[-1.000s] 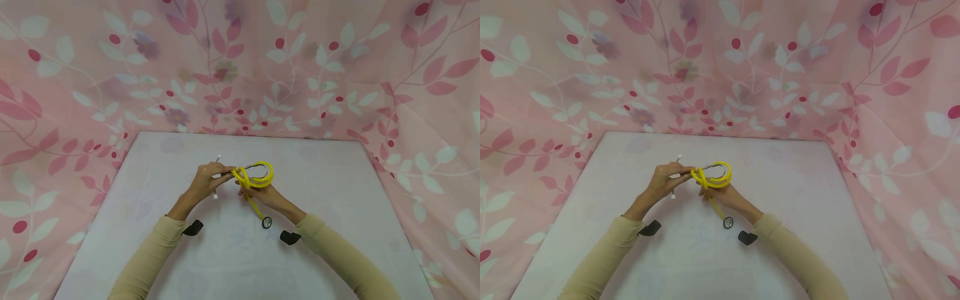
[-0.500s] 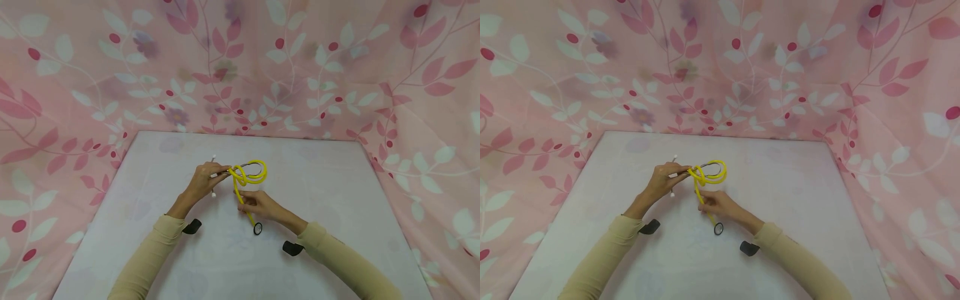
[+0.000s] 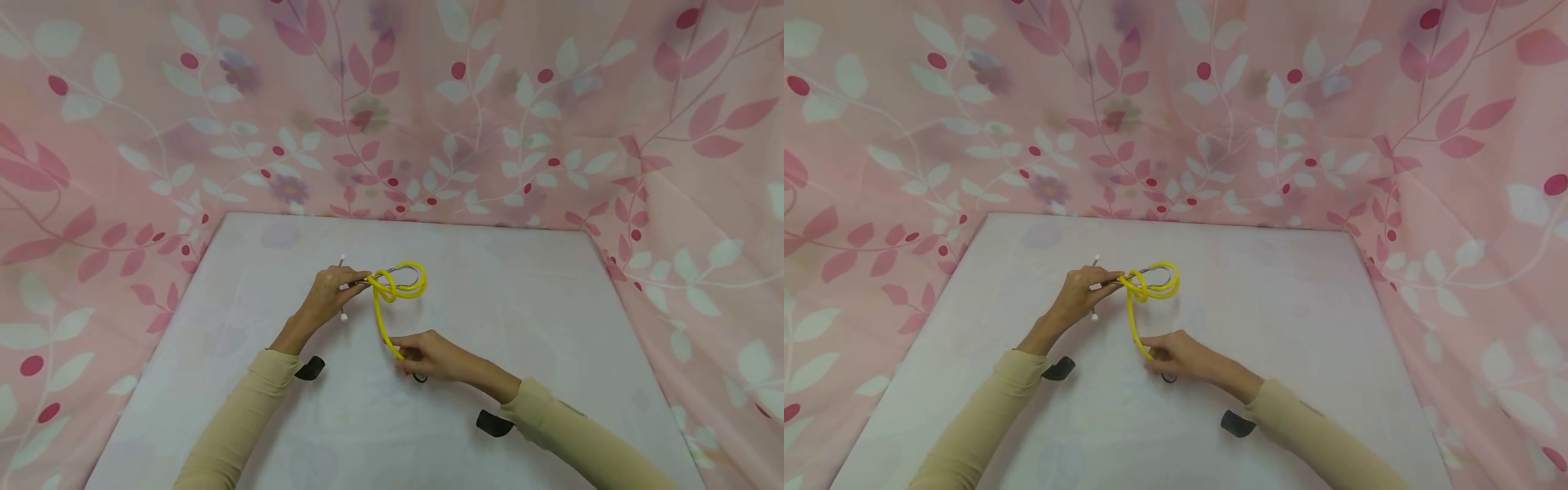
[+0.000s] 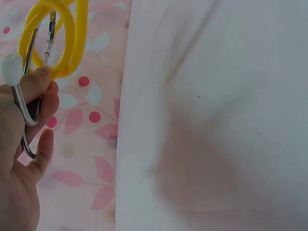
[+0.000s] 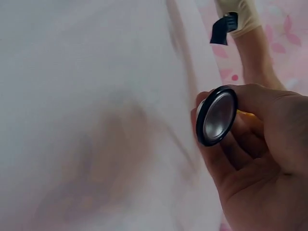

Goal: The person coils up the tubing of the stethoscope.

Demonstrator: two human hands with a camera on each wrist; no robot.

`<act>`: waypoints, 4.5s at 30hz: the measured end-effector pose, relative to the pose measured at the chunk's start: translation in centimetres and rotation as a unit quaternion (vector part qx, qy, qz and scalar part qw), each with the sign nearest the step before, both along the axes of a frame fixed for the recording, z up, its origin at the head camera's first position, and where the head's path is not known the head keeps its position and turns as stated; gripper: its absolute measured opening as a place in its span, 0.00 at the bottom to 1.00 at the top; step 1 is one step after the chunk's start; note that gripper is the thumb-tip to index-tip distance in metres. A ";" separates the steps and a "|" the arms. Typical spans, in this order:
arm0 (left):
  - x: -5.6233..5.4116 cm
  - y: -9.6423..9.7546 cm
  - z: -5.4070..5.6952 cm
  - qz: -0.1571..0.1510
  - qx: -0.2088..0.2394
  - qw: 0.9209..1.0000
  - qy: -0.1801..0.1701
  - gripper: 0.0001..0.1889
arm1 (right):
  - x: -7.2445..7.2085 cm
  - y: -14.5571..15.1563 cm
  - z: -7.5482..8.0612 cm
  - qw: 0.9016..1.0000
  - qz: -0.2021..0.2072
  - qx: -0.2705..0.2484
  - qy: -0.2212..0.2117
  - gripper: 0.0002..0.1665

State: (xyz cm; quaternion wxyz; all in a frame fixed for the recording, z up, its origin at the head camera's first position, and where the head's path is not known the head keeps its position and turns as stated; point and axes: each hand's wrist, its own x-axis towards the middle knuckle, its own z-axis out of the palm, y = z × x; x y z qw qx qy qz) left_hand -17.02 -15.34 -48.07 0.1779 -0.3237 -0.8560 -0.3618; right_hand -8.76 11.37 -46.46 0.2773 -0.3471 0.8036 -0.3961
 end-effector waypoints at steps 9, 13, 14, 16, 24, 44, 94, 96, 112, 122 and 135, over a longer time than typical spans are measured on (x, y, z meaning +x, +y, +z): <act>0.1 -0.1 -0.5 -0.007 0.001 1.000 -0.007 0.15 | 0.4 1.6 4.2 0.978 -0.009 0.108 0.180 0.20; 0.2 -0.2 -0.7 -0.011 -0.005 1.000 -0.007 0.15 | 0.3 2.1 6.3 0.966 -0.009 0.118 0.231 0.17; 0.3 -0.2 -0.7 -0.011 -0.008 1.000 -0.009 0.15 | 0.3 2.2 6.8 0.965 -0.007 0.114 0.237 0.17; 0.4 -0.3 -0.8 -0.014 -0.014 1.000 -0.015 0.16 | 0.0 2.3 7.7 0.965 -0.005 0.105 0.242 0.16; 1.1 0.4 -0.7 -0.036 -0.031 0.999 -0.027 0.17 | -1.4 2.6 10.1 0.972 -0.022 0.055 0.229 0.08; 2.4 1.6 0.3 -0.086 -0.038 0.994 0.048 0.17 | -4.9 3.5 7.9 0.964 -0.174 -0.139 0.143 0.21; 1.9 2.4 -1.0 -0.065 -0.104 0.992 0.021 0.18 | -4.4 1.9 8.0 0.944 -0.125 -0.236 0.194 0.24; 1.9 2.4 -1.1 -0.065 -0.108 0.992 0.028 0.18 | -4.6 2.1 7.9 0.943 -0.133 -0.235 0.192 0.23; 2.0 2.2 -0.2 -0.053 -0.159 0.985 0.042 0.17 | -4.0 2.8 10.7 0.941 -0.198 -0.200 0.188 0.21; 1.6 1.9 0.0 -0.070 -0.127 0.989 0.005 0.26 | -4.1 3.2 10.5 0.939 -0.216 -0.203 0.176 0.19; 1.9 2.4 0.3 -0.108 -0.103 0.988 -0.051 0.24 | -4.7 3.7 10.9 0.946 -0.209 -0.179 0.171 0.21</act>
